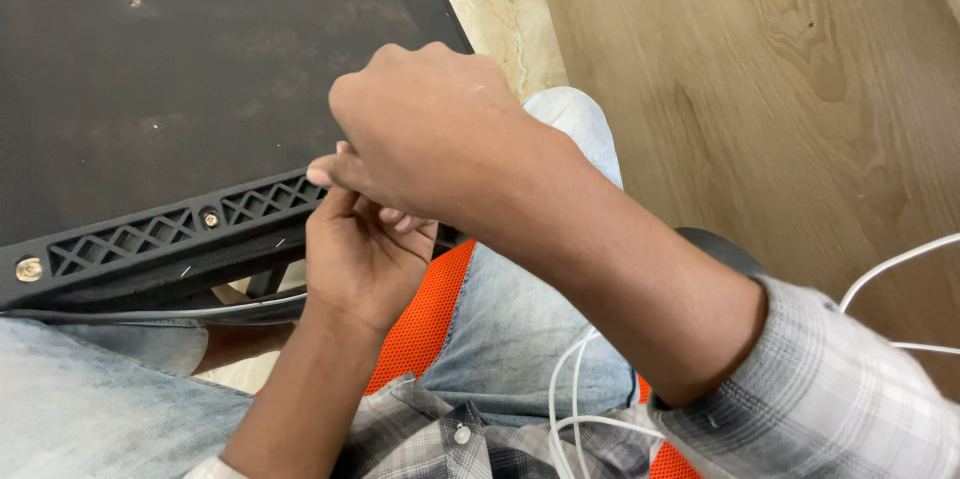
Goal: The person uses a screwdriver to tighten screws on the underside of a black plastic stool base. They work on multiple fasteners around the perimeter of the base while seated.
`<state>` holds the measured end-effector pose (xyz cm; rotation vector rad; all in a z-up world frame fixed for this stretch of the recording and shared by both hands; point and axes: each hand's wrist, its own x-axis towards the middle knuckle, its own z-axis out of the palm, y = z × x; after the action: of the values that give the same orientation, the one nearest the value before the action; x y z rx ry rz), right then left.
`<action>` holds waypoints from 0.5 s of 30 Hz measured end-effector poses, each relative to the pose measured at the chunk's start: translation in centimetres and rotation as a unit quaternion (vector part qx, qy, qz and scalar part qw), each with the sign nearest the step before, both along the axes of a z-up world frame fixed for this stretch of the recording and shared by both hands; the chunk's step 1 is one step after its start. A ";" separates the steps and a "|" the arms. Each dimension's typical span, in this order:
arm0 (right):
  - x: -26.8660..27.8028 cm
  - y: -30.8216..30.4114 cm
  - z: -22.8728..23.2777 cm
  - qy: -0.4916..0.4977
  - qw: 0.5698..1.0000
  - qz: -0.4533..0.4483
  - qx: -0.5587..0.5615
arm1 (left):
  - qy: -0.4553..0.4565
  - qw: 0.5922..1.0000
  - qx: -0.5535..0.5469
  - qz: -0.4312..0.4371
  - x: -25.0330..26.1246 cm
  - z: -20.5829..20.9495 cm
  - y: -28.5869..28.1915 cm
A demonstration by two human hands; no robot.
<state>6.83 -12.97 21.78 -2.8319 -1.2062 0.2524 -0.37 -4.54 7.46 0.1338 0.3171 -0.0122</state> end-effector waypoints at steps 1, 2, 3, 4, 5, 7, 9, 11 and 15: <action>-0.1 -0.2 -0.2 0.021 0.999 -0.033 0.000 | -0.018 1.000 -0.003 -0.009 -0.2 0.0 -0.4; -0.2 -0.3 -0.7 0.041 0.997 -0.065 0.000 | -0.036 0.999 -0.006 -0.018 -0.3 0.1 -0.6; -0.3 -0.4 -1.2 0.041 0.997 -0.072 -0.007 | -0.021 0.999 -0.028 -0.016 -0.5 0.3 -0.7; -0.3 -0.4 -1.8 0.040 0.996 -0.080 -0.014 | -0.006 0.999 -0.050 -0.014 -0.6 0.7 -0.8; -0.5 -0.3 -2.5 0.042 0.995 -0.086 -0.021 | 0.012 0.997 -0.073 -0.011 -0.8 1.0 -0.8; -0.6 -0.3 -3.5 -0.046 0.999 -0.006 0.016 | 0.046 0.998 -0.003 -0.033 -0.7 1.6 -0.4; -1.2 0.5 -4.0 -0.113 0.992 0.055 0.032 | 0.059 0.996 0.043 -0.053 -0.6 1.9 -0.1; -2.2 2.2 -3.9 -0.158 0.982 0.101 0.028 | 0.052 0.994 0.066 -0.067 -1.0 1.6 0.5; -2.6 3.6 -1.9 -0.174 0.983 0.032 -0.053 | 0.032 0.999 0.021 -0.018 -0.4 -1.0 1.5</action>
<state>4.23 -9.41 19.89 -3.0207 -1.3828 -0.1911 -0.73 -3.03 6.42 0.1816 0.3792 -0.0458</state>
